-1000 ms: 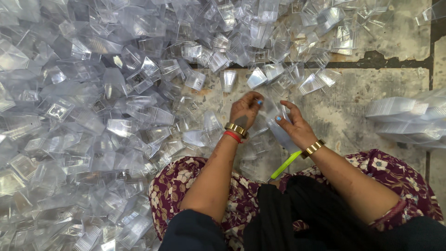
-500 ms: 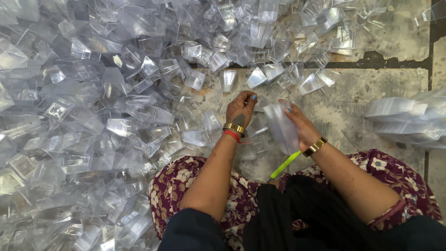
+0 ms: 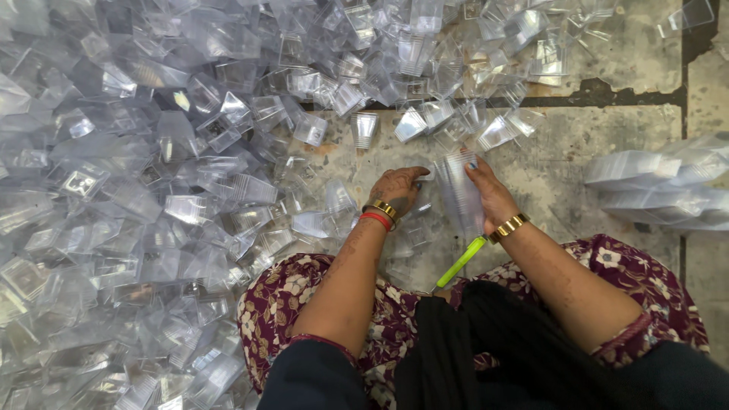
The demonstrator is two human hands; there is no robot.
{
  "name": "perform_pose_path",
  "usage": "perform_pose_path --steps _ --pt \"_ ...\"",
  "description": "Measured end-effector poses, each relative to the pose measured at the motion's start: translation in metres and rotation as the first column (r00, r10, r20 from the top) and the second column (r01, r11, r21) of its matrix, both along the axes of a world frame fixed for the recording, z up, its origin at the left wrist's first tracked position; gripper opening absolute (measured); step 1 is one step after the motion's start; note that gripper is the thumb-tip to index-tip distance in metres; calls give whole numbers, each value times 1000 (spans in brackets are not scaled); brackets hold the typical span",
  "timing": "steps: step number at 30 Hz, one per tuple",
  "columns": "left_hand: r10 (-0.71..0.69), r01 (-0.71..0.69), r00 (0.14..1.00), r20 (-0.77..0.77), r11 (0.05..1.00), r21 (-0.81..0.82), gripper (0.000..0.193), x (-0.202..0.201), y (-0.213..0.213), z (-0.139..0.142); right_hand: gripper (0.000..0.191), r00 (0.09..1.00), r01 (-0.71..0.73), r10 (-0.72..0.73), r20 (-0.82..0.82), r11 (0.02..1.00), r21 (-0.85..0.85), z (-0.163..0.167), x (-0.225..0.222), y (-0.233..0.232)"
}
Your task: The person sits on the floor among a large scatter of small clear plastic cups and repeatedly picks up cups one at a time, fitting them into each other to build nested stacks, occasionally reaching out to gather more cups from the pile and passing finished stacks aside.
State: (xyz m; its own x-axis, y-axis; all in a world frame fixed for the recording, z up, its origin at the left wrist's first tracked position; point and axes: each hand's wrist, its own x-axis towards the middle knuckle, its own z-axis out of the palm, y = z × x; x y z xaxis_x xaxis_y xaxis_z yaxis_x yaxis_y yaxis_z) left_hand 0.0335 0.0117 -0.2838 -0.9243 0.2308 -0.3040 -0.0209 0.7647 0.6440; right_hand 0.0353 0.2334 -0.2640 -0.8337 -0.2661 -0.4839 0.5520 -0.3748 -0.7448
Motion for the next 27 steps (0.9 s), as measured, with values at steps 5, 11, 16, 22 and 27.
perform_pose_path --steps 5,11,16,22,27 --pt "-6 7 999 -52 1000 15 34 5 -6 0 59 993 48 -40 -113 996 76 3 4 -11" --pt "-16 15 998 -64 1000 -19 31 10 -15 2 66 990 117 -98 -104 974 195 6 9 -11" --pt "53 -55 996 -66 998 -37 25 14 -18 16 71 962 185 -124 -242 950 252 22 4 5" --pt "68 -65 990 -120 997 32 26 22 -23 32 67 756 -159 636 153 -48 986 100 5 16" --pt "57 -46 981 -188 997 63 25 30 -27 39 49 440 -316 545 714 -650 691 110 18 9"
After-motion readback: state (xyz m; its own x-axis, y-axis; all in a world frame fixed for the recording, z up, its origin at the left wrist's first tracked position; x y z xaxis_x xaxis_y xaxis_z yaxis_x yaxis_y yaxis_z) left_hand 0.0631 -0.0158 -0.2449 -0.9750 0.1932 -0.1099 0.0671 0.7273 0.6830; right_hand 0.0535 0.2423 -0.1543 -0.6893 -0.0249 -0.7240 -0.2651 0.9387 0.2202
